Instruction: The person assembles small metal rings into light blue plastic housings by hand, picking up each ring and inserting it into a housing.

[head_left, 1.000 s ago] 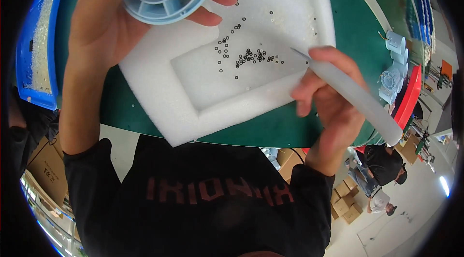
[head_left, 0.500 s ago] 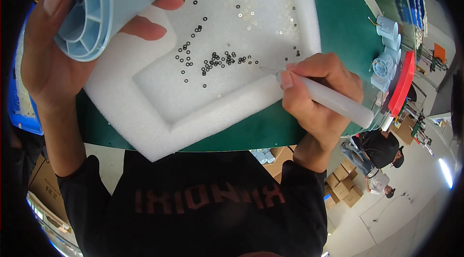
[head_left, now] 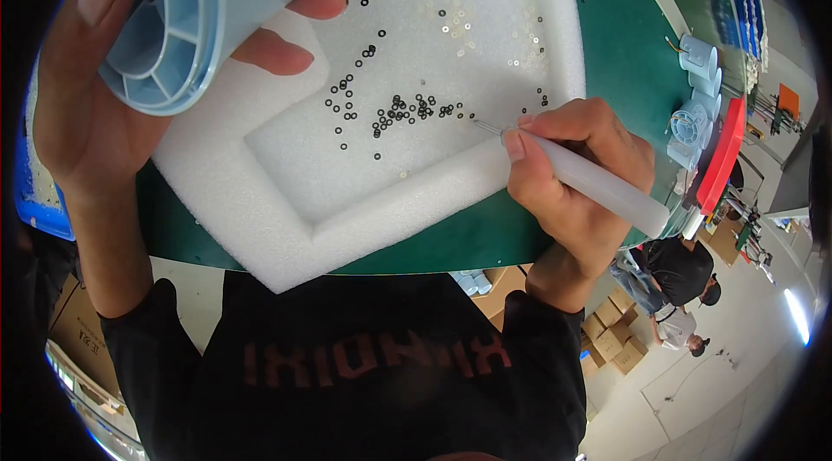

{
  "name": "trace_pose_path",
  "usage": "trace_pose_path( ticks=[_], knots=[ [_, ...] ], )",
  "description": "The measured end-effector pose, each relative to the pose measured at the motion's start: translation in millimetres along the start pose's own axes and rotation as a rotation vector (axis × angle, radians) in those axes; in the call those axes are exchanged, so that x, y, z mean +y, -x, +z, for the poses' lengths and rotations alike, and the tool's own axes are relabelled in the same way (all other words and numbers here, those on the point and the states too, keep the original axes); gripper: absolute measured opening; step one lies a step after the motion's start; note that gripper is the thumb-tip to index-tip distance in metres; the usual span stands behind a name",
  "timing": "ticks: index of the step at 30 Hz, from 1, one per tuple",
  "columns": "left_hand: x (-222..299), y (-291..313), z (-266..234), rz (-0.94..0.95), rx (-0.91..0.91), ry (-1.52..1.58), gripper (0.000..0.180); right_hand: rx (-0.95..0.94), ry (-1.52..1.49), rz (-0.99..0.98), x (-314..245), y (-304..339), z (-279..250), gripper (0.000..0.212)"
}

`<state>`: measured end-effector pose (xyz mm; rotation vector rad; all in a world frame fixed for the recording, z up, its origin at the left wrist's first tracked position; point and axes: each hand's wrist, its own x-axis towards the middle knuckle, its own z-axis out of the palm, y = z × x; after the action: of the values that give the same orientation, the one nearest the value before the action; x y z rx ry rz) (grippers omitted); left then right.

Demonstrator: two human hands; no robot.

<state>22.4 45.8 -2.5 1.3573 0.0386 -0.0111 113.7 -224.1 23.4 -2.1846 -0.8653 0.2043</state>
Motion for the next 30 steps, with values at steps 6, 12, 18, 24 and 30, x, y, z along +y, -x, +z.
trace_pose_path(
  ticks=[6,12,18,24,30],
  knots=[
    [-1.0,-0.3,-0.6,-0.017,0.023,-0.017,0.084,0.008,-0.034,0.024,2.2,1.2,-1.2,0.017],
    [-2.0,-0.5,-0.7,-0.036,0.044,-0.036,0.087,0.051,-0.121,0.058,6.7,0.5,2.7,0.017],
    [-0.1,-6.4,4.4,-0.057,0.061,-0.062,0.09,-0.021,-0.02,-0.033,3.6,-2.0,-1.7,0.021],
    [-0.9,-7.1,-1.4,-0.04,0.058,-0.137,0.093,0.204,-0.306,0.119,-2.6,8.4,5.6,0.065],
    [4.0,-4.5,-0.4,0.032,-0.028,0.482,0.067,0.223,-0.002,-0.142,6.2,5.2,-19.4,0.041]
  ],
)
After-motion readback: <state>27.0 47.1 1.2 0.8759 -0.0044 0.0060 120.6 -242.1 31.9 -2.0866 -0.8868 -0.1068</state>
